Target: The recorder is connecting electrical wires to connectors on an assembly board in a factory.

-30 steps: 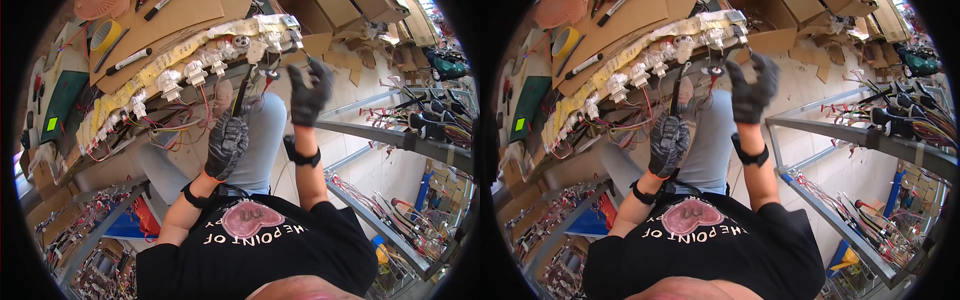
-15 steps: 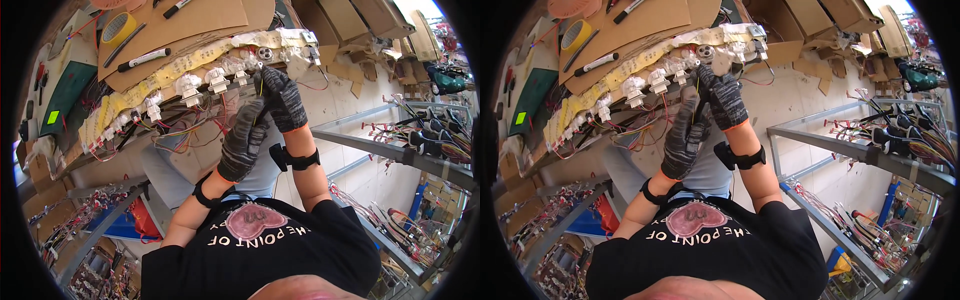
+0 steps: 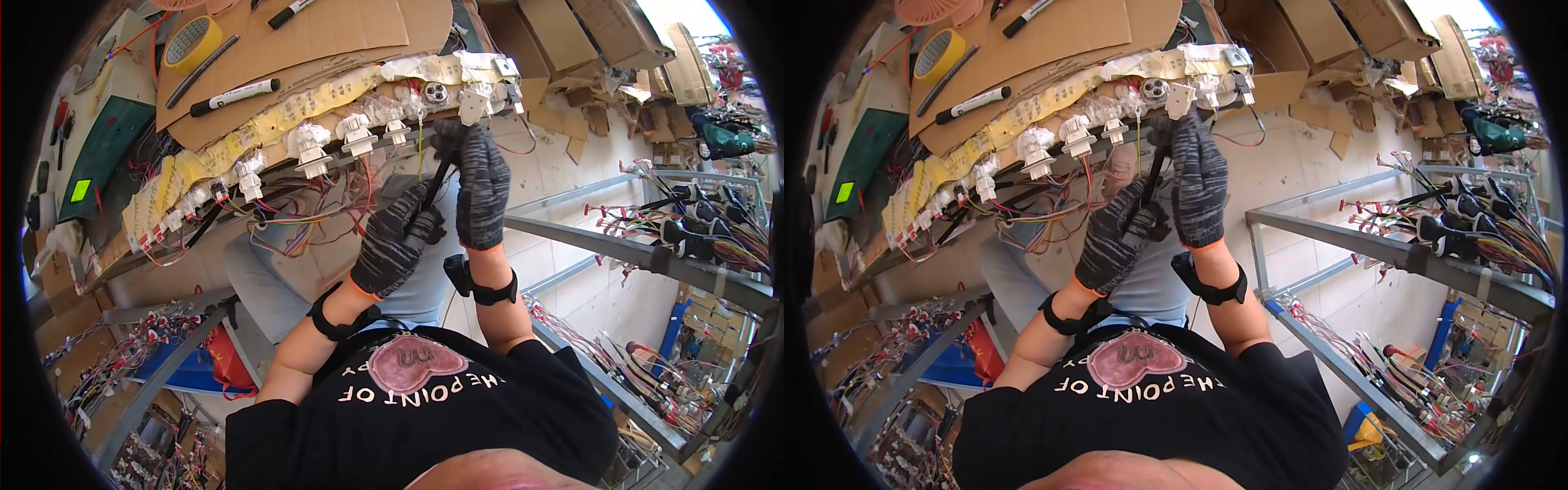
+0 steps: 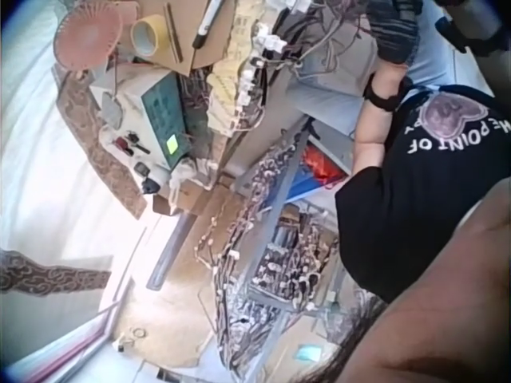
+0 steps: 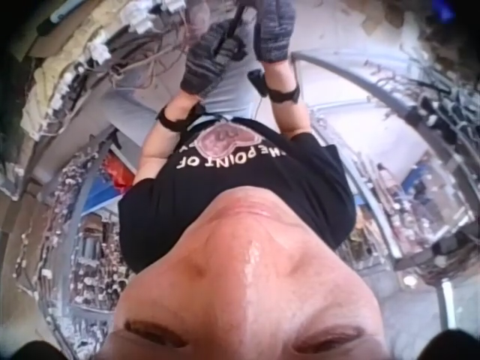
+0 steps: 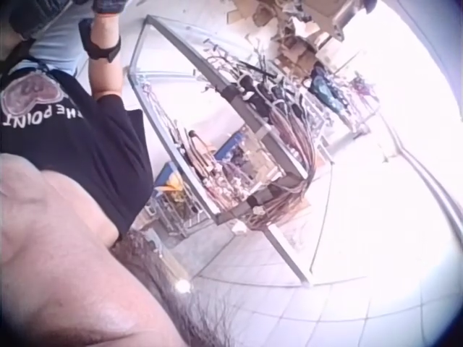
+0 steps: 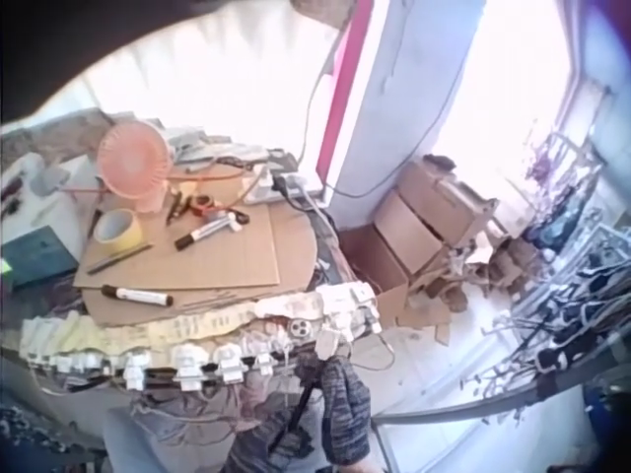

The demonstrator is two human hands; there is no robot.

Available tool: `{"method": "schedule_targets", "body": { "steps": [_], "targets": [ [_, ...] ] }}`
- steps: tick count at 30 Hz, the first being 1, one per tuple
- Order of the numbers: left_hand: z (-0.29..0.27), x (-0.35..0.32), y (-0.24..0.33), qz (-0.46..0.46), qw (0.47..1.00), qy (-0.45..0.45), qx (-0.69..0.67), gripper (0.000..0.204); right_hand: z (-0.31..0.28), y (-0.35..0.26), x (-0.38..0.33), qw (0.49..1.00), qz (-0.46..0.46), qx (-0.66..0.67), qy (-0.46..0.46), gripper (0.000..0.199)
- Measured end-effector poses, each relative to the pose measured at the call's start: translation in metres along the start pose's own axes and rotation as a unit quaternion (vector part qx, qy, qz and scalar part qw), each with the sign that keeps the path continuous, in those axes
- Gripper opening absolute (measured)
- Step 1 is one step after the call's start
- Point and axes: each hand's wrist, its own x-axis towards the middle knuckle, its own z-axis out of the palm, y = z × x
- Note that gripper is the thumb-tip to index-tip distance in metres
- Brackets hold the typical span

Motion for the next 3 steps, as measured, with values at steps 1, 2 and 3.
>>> {"method": "schedule_targets", "body": {
  "steps": [1, 2, 3],
  "targets": [
    [-0.001, 0.001, -0.002, -0.074, 0.994, -0.028, -0.081, 0.030, 0.002, -0.013, 0.002, 0.999, -0.033, -0.009, 0.033, 0.030],
    [-0.001, 0.003, -0.004, -0.146, 0.975, -0.055, -0.161, 0.031, 0.003, -0.029, 0.003, 0.999, -0.021, -0.030, 0.013, 0.030],
    [0.000, 0.006, -0.010, -0.183, 0.953, -0.060, -0.234, 0.034, 0.006, -0.038, 0.008, 0.998, 0.018, -0.054, 0.000, 0.032]
  ]
}}
